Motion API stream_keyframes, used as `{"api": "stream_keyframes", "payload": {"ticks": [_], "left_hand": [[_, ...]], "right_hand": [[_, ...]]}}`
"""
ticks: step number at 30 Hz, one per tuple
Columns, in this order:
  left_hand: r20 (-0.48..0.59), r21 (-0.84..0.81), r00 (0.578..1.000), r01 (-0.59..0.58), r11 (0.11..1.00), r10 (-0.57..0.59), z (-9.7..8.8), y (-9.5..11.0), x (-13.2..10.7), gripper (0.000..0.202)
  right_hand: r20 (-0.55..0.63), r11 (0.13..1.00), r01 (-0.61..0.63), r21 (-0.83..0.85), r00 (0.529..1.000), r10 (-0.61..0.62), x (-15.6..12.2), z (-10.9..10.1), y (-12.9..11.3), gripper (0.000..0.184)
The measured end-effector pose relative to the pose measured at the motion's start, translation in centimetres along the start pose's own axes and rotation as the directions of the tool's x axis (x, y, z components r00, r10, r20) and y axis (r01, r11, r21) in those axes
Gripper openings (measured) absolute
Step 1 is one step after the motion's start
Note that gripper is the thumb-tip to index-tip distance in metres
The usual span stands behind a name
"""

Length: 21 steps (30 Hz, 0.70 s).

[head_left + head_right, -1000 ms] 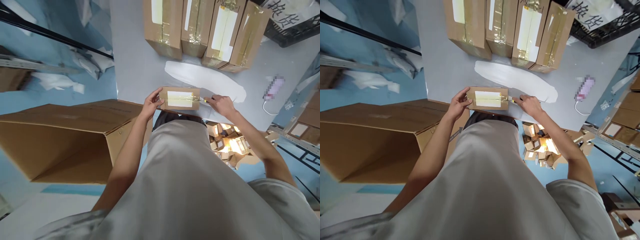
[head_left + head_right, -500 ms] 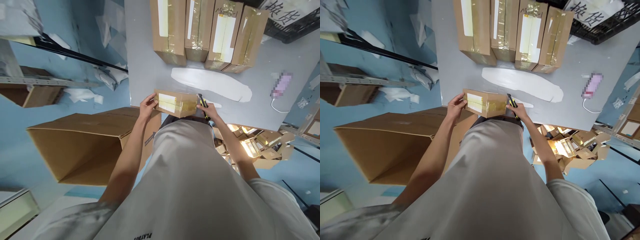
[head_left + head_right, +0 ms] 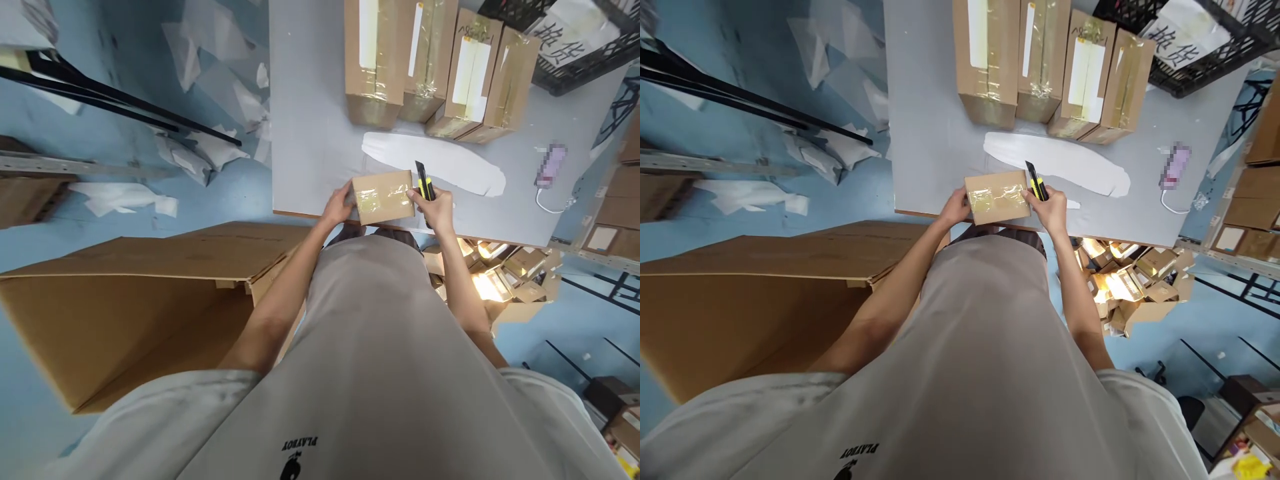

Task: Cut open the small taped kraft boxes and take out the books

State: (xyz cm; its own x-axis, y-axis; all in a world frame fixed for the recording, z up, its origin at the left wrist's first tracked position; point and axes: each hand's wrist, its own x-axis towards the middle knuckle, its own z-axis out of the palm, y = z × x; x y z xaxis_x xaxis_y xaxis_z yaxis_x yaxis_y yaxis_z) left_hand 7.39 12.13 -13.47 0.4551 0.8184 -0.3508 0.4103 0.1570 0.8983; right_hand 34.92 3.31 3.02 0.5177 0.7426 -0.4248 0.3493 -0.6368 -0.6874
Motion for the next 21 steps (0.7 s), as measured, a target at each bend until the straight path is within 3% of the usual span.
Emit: {"api": "stream_keyframes", "payload": {"ticks": [3, 6, 11, 15, 21], "left_hand": [[-0.066, -0.004, 0.998, 0.022, 1.0, -0.022, -1.6, 2.0, -0.4, 0.056], [-0.093, -0.077, 0.994, -0.058, 0.995, 0.051, -3.9, 5.4, -1.0, 0.046], [-0.02, -0.104, 0.994, -0.113, 0.988, 0.112, -6.0, 10.4, -1.4, 0.038], [0.045, -0.098, 0.994, -0.095, 0.991, 0.099, -6.7, 11.5, -0.6, 0.028], [0.095, -0.071, 0.992, -0.08, 0.994, 0.087, -7.6, 11.7, 0.3, 0.029]], "right_hand": [[-0.011, 0.975, 0.081, -0.209, 0.996, -0.085, -0.9, 0.8, -0.9, 0.048], [-0.032, 0.919, 0.125, -0.375, 0.989, -0.148, -3.1, 0.9, -1.9, 0.048], [0.023, 0.922, 0.163, -0.351, 0.986, -0.166, -8.4, 1.3, -3.9, 0.054], [0.188, 0.906, 0.264, -0.332, 0.959, -0.21, -11.3, 3.7, -5.4, 0.052], [0.278, 0.874, 0.29, -0.389, 0.942, -0.189, -11.4, 7.1, -6.6, 0.055]]}}
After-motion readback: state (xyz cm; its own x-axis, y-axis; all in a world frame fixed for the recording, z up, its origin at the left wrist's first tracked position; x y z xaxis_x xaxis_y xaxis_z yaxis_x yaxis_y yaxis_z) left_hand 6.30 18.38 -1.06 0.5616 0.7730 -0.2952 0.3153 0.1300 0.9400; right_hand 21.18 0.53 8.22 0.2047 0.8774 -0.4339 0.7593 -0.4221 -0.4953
